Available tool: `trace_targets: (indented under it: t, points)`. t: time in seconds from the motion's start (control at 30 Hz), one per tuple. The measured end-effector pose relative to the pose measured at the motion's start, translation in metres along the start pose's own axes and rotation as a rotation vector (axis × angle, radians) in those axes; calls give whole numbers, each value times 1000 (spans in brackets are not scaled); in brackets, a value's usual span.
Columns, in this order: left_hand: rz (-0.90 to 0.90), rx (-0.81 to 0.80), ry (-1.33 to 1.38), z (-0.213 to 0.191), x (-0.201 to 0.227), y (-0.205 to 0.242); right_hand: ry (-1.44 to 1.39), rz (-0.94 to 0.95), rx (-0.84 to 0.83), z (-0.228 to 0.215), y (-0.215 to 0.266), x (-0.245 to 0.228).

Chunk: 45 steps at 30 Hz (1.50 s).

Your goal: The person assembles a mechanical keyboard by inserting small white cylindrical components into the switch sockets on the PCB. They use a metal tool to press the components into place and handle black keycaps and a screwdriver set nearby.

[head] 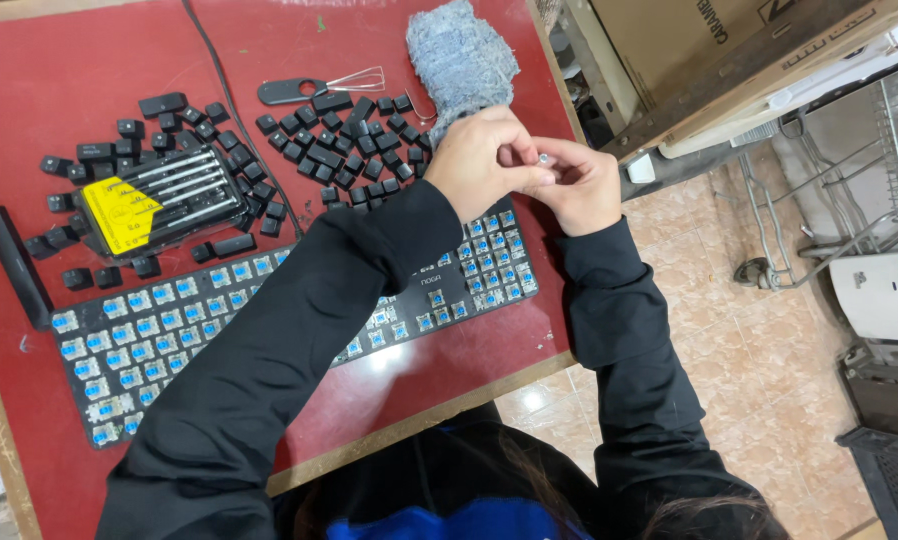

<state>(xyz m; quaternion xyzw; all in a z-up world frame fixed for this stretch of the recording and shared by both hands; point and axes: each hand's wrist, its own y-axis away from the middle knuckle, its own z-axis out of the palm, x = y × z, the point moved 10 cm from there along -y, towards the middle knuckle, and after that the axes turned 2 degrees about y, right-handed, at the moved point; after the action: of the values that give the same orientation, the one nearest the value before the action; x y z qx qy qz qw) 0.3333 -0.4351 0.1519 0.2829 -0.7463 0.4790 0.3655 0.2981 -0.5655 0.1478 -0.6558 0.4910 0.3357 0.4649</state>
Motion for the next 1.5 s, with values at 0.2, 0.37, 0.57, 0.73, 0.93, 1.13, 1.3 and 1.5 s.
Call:
trace_targets:
  t: [0.2,0.37,0.57,0.73,0.93,1.13,1.3,1.5]
  points:
    - [-28,-228,142,9,11,-3,-159,56,15,-8,0,36]
    - [-62,-111,52,2,-13,-5,-116,-20,-42,0,0,24]
    - [-76,-38,135,8,-14,-3,-209,-20,63,-2,-3,21]
    - [-55,-164,182,5,12,0,-262,-17,23,-8,-3,42]
    - [-130,-205,170,4,4,5,-190,-35,-43,-2,0,40]
    - [-131,-114,37,6,-13,2,-225,-30,-44,10,-1,11]
    - [-100,-110,-43,0,-2,2,-207,-13,-1,-4,1,36]
    - [-335,-274,-189,8,-38,14,-81,-33,-57,8,2,-8]
